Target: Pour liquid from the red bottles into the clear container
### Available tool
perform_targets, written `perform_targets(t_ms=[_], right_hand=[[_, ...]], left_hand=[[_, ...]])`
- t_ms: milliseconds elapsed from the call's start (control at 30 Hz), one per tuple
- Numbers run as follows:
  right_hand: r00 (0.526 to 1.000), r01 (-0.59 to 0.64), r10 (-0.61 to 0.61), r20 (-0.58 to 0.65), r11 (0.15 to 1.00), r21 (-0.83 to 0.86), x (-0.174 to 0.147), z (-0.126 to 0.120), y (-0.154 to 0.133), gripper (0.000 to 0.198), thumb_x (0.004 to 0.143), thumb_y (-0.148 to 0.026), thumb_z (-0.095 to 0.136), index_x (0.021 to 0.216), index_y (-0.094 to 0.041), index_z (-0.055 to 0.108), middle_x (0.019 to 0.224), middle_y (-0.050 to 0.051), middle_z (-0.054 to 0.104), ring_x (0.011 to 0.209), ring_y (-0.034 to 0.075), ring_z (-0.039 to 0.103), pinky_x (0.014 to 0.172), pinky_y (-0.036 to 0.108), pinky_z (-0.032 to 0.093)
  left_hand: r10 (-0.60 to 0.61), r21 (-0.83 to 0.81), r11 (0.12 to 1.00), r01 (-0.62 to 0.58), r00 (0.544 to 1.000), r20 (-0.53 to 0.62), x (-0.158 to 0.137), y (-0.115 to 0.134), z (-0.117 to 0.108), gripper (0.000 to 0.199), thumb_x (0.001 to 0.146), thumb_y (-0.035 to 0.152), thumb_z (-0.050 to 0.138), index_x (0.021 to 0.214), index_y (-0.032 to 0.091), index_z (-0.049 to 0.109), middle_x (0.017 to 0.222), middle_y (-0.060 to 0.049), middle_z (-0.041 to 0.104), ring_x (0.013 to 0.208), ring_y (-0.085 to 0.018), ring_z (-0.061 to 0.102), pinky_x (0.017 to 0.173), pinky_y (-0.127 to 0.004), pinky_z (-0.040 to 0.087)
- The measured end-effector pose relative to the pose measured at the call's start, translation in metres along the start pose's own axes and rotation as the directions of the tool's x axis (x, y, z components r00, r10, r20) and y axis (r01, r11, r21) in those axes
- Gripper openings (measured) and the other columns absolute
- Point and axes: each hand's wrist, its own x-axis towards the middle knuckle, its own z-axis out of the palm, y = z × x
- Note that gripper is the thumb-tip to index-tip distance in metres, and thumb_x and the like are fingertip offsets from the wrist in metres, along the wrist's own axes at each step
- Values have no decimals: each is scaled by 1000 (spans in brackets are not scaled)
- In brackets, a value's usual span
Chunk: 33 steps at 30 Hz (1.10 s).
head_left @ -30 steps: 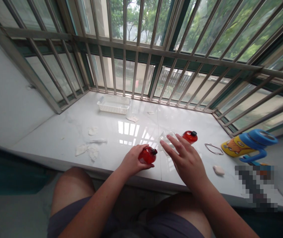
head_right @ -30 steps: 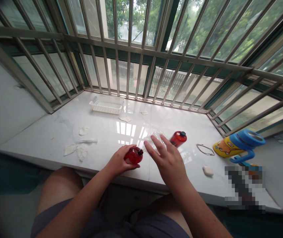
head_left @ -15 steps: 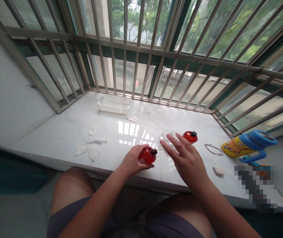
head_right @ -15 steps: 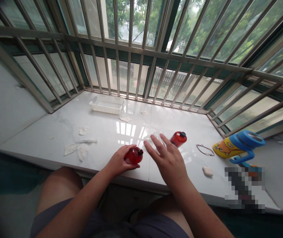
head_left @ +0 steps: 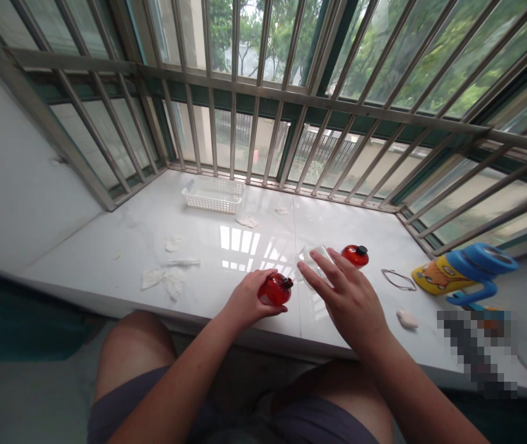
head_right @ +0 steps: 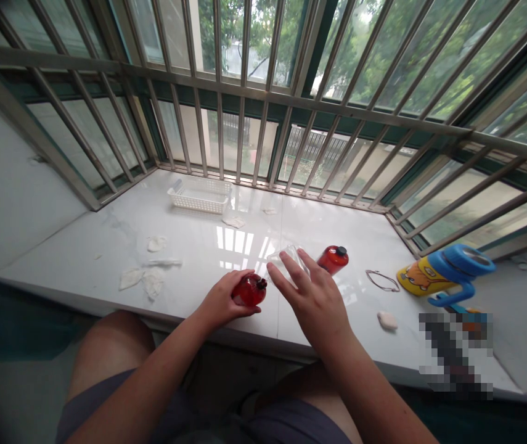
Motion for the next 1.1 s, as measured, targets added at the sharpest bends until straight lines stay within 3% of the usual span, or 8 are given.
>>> perform_targets(t_ms=[800,1100], right_hand=[[1000,21,-21,23,1000,-16,7,-4,-3,64,98,2,54,153,-30,57,161,7,56,151,39,48,111,54,54],[999,-9,8,34,999,36,3,7,-7,65,100,1,51,157,-32,54,161,7,56,152,38,47,109,55,55]], left_hand=[[6,-17,1000,-6,1000,-7,0,-3,1,91,64,45,101,143,30,59,138,-8,70,127,-32,65,113,-49,51],[13,-35,999,-13,1000,-12,-2,-8,2,90,65,49,100,143,30,59,138,-8,69,126,-31,65,113,-47,51]])
